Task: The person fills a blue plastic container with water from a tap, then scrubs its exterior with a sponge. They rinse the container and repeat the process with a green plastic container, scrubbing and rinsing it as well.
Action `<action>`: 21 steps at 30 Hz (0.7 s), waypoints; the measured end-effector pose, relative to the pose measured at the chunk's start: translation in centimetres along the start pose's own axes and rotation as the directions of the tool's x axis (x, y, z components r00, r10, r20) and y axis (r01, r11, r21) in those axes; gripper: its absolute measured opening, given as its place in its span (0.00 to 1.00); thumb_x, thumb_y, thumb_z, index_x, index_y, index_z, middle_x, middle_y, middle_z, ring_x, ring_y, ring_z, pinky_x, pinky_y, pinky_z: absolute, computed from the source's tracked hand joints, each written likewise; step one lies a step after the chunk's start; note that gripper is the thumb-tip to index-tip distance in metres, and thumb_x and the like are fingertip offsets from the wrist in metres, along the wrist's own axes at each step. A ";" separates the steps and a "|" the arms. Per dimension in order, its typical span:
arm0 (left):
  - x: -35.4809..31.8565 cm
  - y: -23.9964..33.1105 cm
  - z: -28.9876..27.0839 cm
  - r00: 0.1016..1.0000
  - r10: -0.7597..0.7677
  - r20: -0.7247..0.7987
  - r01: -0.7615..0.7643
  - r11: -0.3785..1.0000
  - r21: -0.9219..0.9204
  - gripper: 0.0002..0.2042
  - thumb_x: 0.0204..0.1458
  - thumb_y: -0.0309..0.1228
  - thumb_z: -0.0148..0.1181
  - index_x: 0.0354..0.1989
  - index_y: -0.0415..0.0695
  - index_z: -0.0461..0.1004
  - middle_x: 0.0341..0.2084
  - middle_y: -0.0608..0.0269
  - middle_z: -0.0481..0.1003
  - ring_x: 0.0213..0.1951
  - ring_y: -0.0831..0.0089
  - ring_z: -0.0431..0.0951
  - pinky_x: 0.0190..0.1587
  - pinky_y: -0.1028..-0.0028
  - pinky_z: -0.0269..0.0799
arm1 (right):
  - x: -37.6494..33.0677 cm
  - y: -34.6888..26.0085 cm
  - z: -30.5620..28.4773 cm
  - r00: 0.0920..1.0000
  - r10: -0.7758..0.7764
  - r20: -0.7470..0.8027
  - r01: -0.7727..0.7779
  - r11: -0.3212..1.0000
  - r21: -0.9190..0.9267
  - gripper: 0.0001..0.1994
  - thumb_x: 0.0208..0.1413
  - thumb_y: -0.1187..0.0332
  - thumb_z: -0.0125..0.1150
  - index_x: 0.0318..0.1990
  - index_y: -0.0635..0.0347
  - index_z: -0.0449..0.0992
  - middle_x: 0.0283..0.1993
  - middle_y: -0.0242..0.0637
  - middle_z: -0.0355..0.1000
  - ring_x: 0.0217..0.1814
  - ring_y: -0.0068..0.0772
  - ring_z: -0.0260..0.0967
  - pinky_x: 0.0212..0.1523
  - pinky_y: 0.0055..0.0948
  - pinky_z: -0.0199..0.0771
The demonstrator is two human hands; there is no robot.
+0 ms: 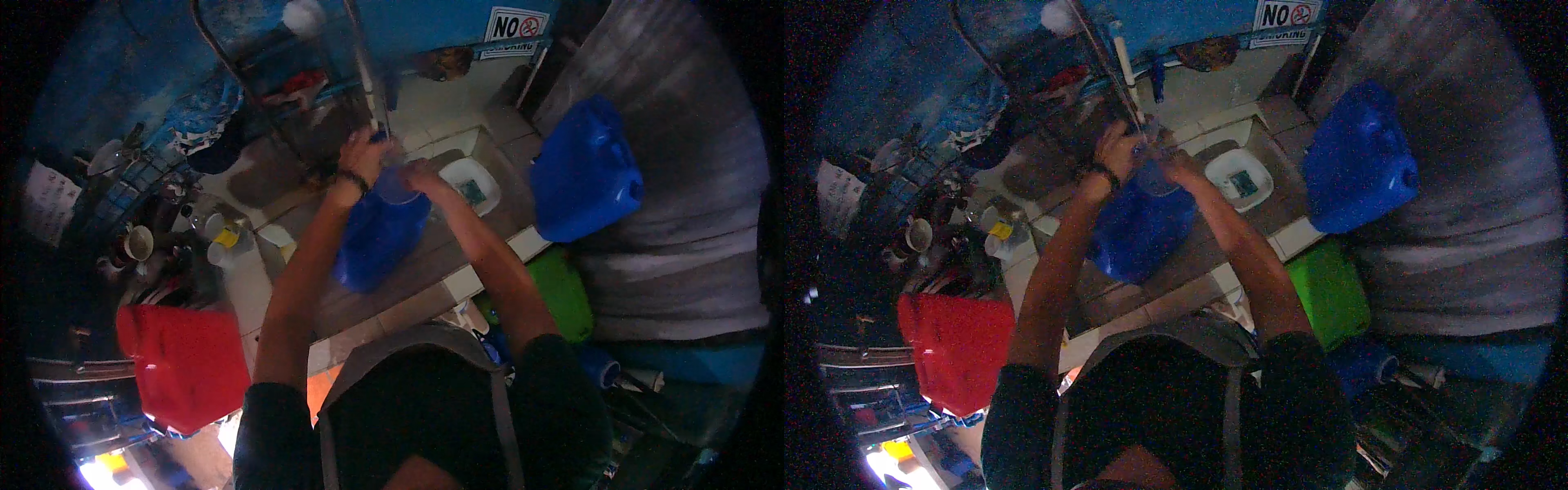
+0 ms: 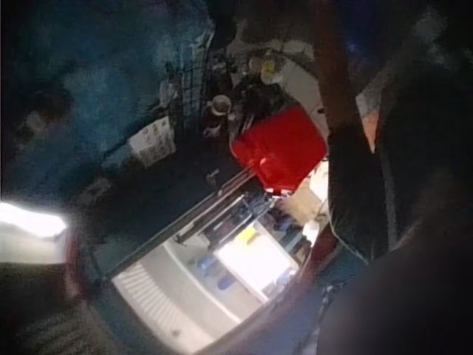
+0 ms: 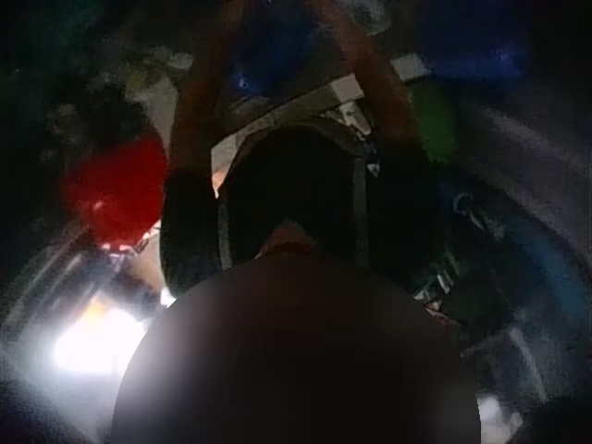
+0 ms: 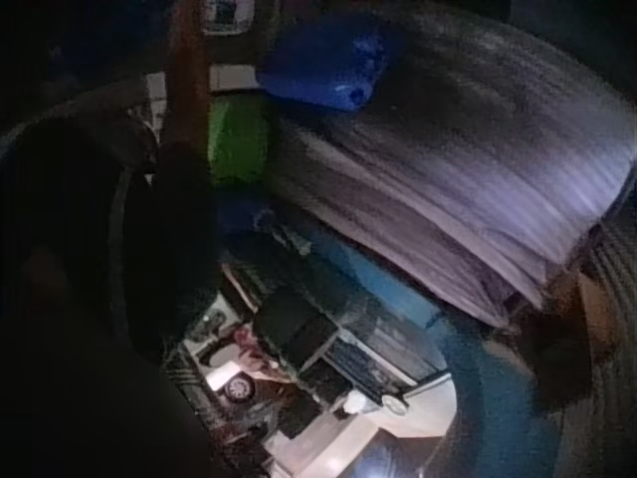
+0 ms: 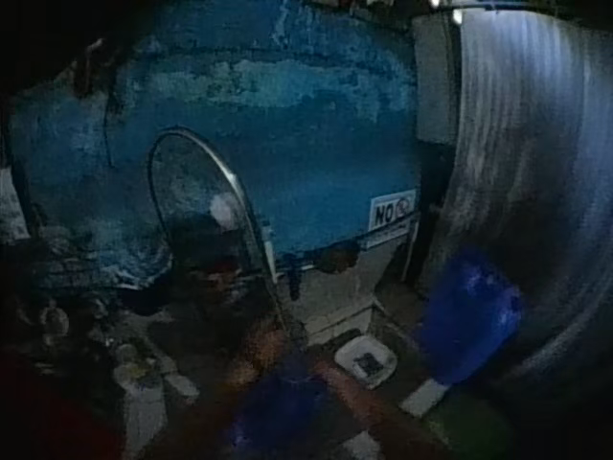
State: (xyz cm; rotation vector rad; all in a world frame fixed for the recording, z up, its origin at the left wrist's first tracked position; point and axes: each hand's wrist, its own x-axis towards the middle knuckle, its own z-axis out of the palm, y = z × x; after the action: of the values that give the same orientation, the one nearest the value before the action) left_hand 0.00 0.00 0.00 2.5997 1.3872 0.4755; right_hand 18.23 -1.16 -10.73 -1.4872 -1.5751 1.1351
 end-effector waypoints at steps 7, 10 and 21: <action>-12.6 -0.5 5.0 0.955 -0.285 0.076 0.248 0.916 0.315 0.21 0.42 0.49 0.58 0.44 0.55 0.75 0.52 0.53 0.62 0.55 0.52 0.59 0.52 0.54 0.58 | 3.1 -0.8 4.9 0.985 -0.118 0.127 0.173 0.619 -0.766 0.15 0.46 0.64 0.55 0.40 0.62 0.73 0.42 0.49 0.71 0.42 0.51 0.70 0.40 0.44 0.71; -14.0 -2.2 6.2 0.939 -0.341 0.031 0.321 0.909 0.266 0.24 0.40 0.54 0.59 0.41 0.51 0.76 0.51 0.52 0.63 0.54 0.53 0.60 0.53 0.54 0.57 | 1.0 0.5 3.4 0.840 -0.363 0.404 0.539 0.465 -0.702 0.13 0.43 0.67 0.59 0.38 0.61 0.74 0.40 0.47 0.72 0.40 0.48 0.71 0.39 0.42 0.71; -13.5 -4.3 6.2 0.944 -0.284 -0.165 0.278 0.959 -0.059 0.28 0.38 0.44 0.64 0.50 0.53 0.68 0.48 0.52 0.64 0.51 0.53 0.62 0.51 0.52 0.56 | 2.4 -12.1 -2.8 0.771 0.098 0.630 0.472 0.576 -0.667 0.13 0.42 0.66 0.59 0.37 0.60 0.73 0.34 0.42 0.72 0.37 0.40 0.70 0.36 0.38 0.69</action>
State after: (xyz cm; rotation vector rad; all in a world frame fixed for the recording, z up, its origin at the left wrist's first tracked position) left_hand -8.20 -8.79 -9.75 2.3245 1.7543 0.6854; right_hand 15.72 2.02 1.23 -1.4205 -2.9554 0.7999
